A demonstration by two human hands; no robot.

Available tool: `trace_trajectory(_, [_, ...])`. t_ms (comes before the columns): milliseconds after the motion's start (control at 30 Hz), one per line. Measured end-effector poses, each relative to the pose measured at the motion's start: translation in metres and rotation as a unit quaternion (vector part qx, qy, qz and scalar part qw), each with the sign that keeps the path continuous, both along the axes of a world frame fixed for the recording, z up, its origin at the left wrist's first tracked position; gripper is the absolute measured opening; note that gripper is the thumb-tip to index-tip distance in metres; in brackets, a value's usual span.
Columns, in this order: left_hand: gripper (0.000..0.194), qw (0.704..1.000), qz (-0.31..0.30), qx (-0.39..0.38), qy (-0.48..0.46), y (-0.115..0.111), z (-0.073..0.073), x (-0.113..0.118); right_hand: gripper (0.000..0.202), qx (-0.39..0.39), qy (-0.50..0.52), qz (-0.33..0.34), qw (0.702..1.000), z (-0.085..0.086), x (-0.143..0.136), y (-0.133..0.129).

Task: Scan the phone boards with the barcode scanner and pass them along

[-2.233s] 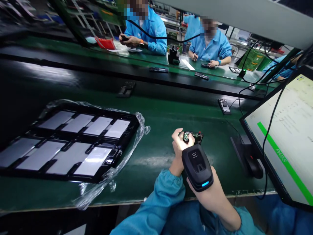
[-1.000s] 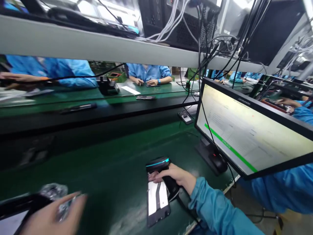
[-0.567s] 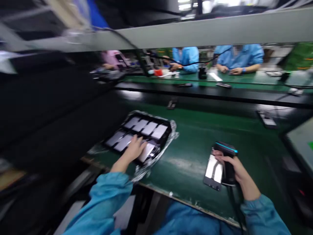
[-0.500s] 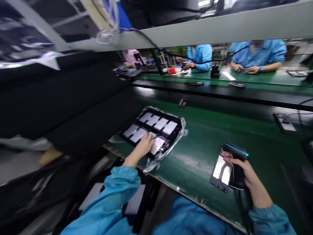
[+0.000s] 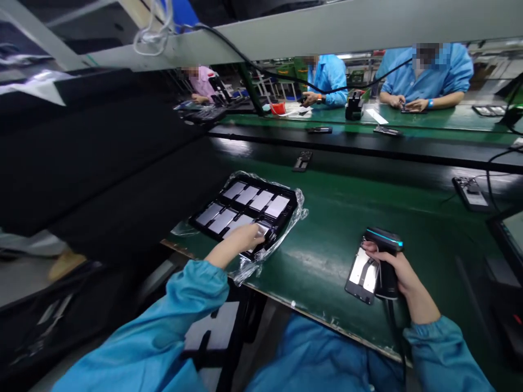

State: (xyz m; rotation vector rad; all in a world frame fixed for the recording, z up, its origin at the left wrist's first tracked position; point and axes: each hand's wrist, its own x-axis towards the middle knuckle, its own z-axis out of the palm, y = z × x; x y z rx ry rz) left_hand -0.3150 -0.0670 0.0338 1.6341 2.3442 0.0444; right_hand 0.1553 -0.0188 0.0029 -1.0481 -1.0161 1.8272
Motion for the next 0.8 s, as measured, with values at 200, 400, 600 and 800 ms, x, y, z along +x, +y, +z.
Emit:
trace_trajectory(200, [0.044, 0.993, 0.035, 0.089, 0.076, 0.032, 0.041, 0.034, 0.039, 0.007, 0.025, 0.041, 0.999, 0.003, 0.004, -0.008])
trace_trajectory(400, [0.044, 0.937, -0.089, 0.228, -0.249, 0.072, 0.012, 0.193, 0.032, 0.056, 0.027, 0.122, 0.991, 0.004, 0.003, -0.015])
trace_trajectory(600, [0.042, 0.897, -0.066, 0.259, -0.352, 0.091, -0.014, 0.231, 0.026, 0.075, 0.043, 0.115, 0.990, 0.002, 0.000, -0.012])
trace_trajectory(800, [0.048, 0.868, -0.070, 0.247, -0.426, 0.096, -0.013, 0.212, 0.023, 0.067, 0.077, 0.114, 0.988, -0.001, 0.005, -0.007])
